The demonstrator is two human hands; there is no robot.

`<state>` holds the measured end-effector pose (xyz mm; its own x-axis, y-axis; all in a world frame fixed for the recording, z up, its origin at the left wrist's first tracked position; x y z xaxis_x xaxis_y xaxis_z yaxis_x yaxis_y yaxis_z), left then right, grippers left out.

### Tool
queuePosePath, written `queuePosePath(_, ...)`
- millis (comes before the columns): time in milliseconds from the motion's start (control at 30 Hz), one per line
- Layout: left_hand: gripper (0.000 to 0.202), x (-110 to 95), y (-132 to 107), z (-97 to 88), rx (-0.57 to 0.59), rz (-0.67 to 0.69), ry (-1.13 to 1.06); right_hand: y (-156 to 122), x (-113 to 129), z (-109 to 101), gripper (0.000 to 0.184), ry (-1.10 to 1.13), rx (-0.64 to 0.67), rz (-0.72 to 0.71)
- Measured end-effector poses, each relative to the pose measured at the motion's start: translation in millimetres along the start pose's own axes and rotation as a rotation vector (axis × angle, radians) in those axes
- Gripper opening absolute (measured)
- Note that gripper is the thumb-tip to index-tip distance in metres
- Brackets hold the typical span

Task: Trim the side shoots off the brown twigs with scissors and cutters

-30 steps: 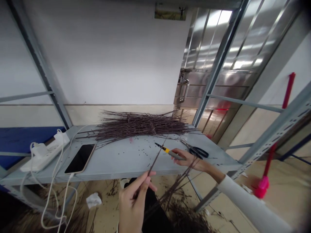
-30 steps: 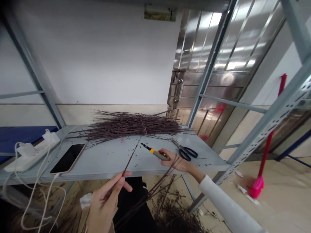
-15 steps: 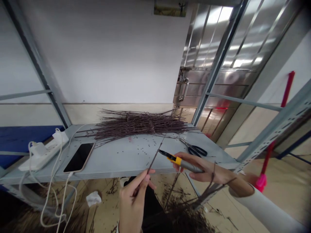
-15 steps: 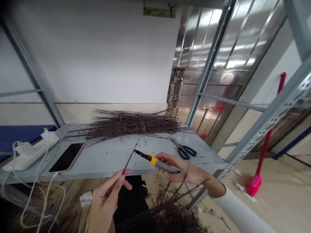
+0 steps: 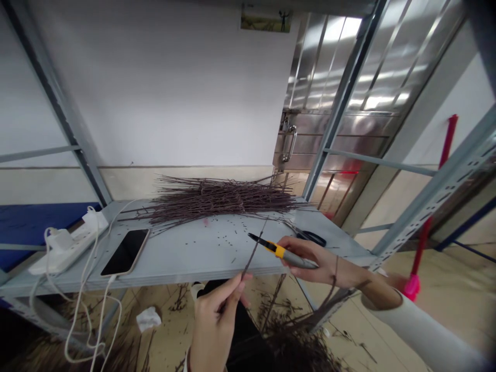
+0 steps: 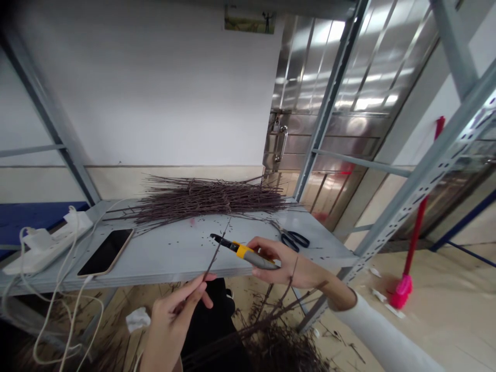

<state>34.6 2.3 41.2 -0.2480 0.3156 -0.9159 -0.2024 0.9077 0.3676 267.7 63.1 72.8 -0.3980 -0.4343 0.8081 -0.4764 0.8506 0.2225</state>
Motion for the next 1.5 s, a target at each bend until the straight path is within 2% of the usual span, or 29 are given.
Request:
queuePosePath(200, 0.032, 0, 0, -1.8, 0.049, -0.015, 0.035, 6, 3, 1, 0.028, -0.219, -0.148, -0.049)
queuePosePath(333, 0.037, 1, -3, 0.0, 0.077, -0.072, 0.057, 5, 3, 5, 0.031, -0.439, -0.260, -0.130)
queuePosePath(500, 0.040, -1, -10, 6.2, -0.004, -0.181, 0.040, 0, -16, 12, 0.042, -0.710, -0.461, -0.242)
queuePosePath(600, 0.039, -5, -13, 9.7, -0.004, -0.212, -0.005, 0, -31, 16, 0.039, -0.852, -0.541, -0.279)
queuePosePath(700, 0.038, -8, -16, 11.9, 0.002, -0.240, -0.042, 1, -39, 19, 0.033, -0.876, -0.582, -0.247)
queuePosePath(800, 0.038, -5, -15, 13.7, -0.019, -0.254, -0.059, 0, -38, 25, 0.038, -0.711, -0.580, -0.214)
queuePosePath(867, 0.039, -1, -14, 14.8, -0.024, -0.250, -0.073, -1, -37, 32, 0.037, -0.509, -0.482, -0.132)
queuePosePath(1000, 0.037, 8, -6, 12.5, -0.002, -0.205, -0.117, -6, -35, 46, 0.015, -0.009, -0.291, 0.074)
queuePosePath(1067, 0.035, 12, 1, 8.1, -0.026, -0.182, -0.123, -8, -34, 52, 0.021, 0.261, -0.213, 0.139)
queuePosePath(1133, 0.032, 15, 7, 5.2, -0.037, -0.165, -0.120, -11, -30, 57, 0.033, 0.505, -0.072, 0.181)
queuePosePath(1200, 0.030, 16, 11, 7.3, 0.035, -0.163, -0.145, -14, -24, 62, 0.041, 0.676, 0.058, 0.201)
queuePosePath(1300, 0.035, 18, 10, 16.1, 0.198, -0.195, -0.247, -17, -16, 67, 0.043, 0.847, 0.197, 0.191)
queuePosePath(1367, 0.038, 20, 7, 19.6, 0.239, -0.207, -0.299, -18, -13, 67, 0.041, 0.920, 0.266, 0.206)
queuePosePath(1433, 0.037, 22, 4, 18.6, 0.214, -0.201, -0.297, -17, -13, 63, 0.039, 0.880, 0.243, 0.205)
queuePosePath(1500, 0.034, 23, 3, 14.0, 0.136, -0.177, -0.234, -16, -12, 55, 0.035, 0.681, 0.096, 0.159)
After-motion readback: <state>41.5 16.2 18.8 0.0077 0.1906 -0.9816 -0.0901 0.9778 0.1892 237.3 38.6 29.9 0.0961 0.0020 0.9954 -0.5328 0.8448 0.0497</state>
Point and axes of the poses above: each hand's wrist, its own y-axis towards the middle knuckle, its own z-axis out of the palm, x = y × z, the point moved 2 cm from there along y, towards the middle knuckle, and after that the axes turned 10 degrees about -x, right-handed, at the moved point
